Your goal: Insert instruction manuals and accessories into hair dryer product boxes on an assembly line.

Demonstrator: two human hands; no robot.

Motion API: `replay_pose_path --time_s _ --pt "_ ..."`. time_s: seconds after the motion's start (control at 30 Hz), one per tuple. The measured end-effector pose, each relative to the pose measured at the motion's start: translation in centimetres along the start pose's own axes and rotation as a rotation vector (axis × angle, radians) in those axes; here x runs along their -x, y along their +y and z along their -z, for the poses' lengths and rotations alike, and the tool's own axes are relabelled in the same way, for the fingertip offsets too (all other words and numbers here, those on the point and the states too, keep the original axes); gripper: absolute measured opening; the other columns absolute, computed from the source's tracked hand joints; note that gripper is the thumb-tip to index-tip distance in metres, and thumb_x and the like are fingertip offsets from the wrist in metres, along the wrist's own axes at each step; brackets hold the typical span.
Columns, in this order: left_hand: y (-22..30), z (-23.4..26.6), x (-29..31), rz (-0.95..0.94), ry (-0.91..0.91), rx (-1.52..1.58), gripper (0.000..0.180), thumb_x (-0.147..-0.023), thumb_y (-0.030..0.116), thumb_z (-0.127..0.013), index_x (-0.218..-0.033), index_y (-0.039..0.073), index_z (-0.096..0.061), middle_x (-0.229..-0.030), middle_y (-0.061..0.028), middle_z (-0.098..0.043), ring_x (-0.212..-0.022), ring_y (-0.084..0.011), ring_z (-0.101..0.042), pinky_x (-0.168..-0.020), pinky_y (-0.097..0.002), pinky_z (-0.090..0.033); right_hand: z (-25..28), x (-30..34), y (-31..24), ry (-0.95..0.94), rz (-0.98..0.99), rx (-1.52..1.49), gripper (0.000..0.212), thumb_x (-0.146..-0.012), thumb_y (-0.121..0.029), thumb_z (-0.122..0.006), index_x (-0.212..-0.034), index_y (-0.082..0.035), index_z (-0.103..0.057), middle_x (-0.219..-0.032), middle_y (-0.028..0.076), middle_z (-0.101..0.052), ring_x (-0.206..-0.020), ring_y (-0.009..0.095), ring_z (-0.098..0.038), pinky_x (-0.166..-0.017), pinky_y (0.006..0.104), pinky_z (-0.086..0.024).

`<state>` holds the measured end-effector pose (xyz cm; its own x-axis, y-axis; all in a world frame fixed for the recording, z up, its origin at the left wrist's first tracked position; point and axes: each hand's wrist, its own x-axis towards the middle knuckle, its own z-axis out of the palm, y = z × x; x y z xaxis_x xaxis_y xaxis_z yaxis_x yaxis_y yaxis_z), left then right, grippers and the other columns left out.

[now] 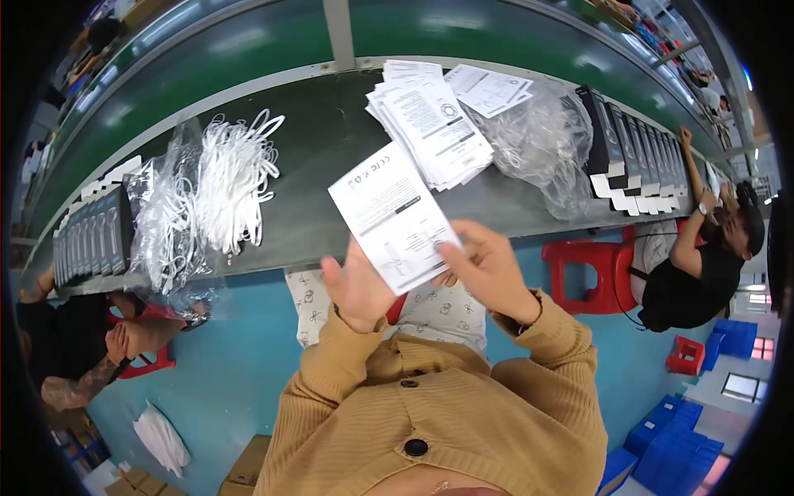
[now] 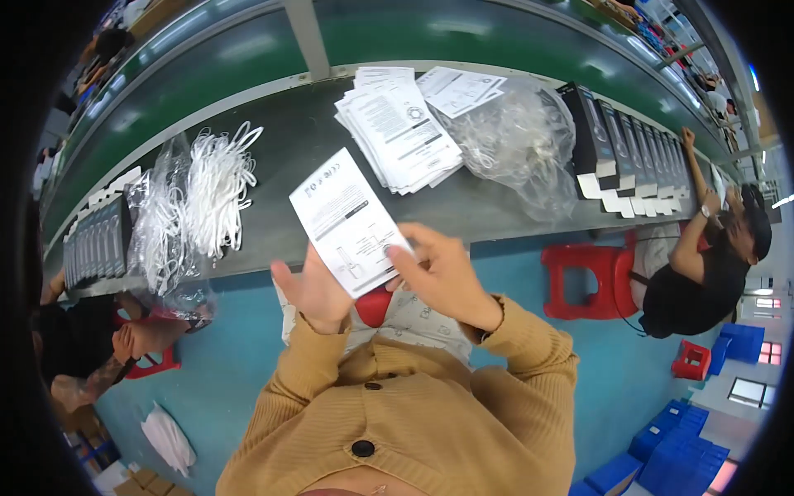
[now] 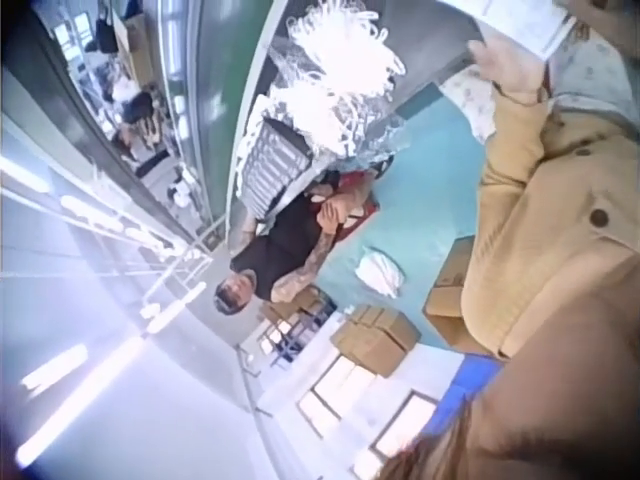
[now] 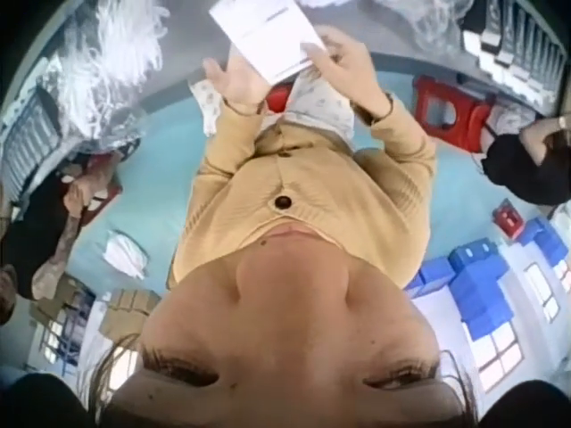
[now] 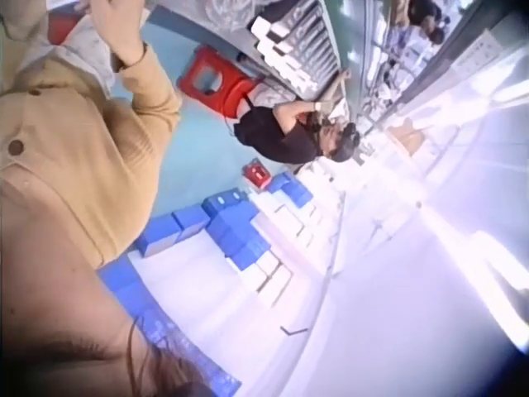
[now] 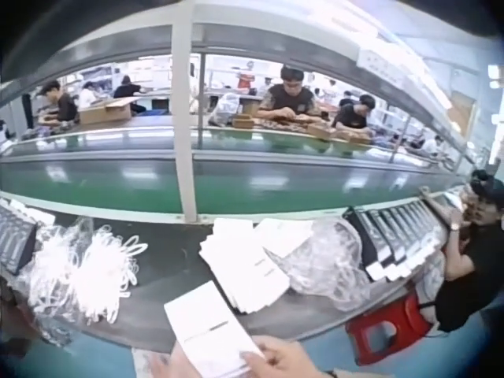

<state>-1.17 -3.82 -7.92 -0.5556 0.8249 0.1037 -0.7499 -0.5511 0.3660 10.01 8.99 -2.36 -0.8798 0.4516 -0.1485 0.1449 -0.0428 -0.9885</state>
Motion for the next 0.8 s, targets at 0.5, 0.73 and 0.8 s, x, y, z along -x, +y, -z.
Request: replay_pose_path --time_s 0.5,0.73,0.8 --pt "-1.9 2.2 1.0 0.228 0.174 0.435 0.062 -0.100 0.044 -0.024 -0.145 0.002 -0.027 -0.151 -0.0176 -0.026 -0.139 -0.0375 -0.023 -0.112 -0.0515 -0.018 17.0 -10.4 1.3 0.317 0.338 1.153 0.021 -0.079 -0.018 -0.068 -0.092 -0.002 -0.063 -0.066 0.014 -0.058 -0.062 0.026 -0.059 -0.058 0.0335 -0.045" --pt "-1.4 -0.1 1.4 0.279 0.018 0.675 0.067 -0.097 0.050 -0.022 -0.149 0.009 -0.016 -0.152 -0.0227 -0.018 -0.137 -0.0527 -0.011 -0.108 -0.0659 -0.015 16.5 -12.1 1.2 0.293 0.143 1.399 0.047 -0.080 -0.038 -0.067 -0.112 -0.004 -0.058 -0.082 0.015 -0.066 -0.078 0.036 -0.064 -0.065 0.0447 -0.048" --pt "-1.5 -0.1 1.4 0.259 0.021 0.617 0.067 -0.097 0.051 -0.023 -0.149 0.010 -0.017 -0.153 -0.0217 -0.015 -0.136 -0.0525 -0.014 -0.108 -0.0643 -0.018 17.2 -11.7 1.3 0.214 0.157 1.356 0.046 -0.081 -0.035 -0.067 -0.112 -0.003 -0.057 -0.079 0.015 -0.065 -0.076 0.036 -0.063 -0.064 0.0440 -0.048"
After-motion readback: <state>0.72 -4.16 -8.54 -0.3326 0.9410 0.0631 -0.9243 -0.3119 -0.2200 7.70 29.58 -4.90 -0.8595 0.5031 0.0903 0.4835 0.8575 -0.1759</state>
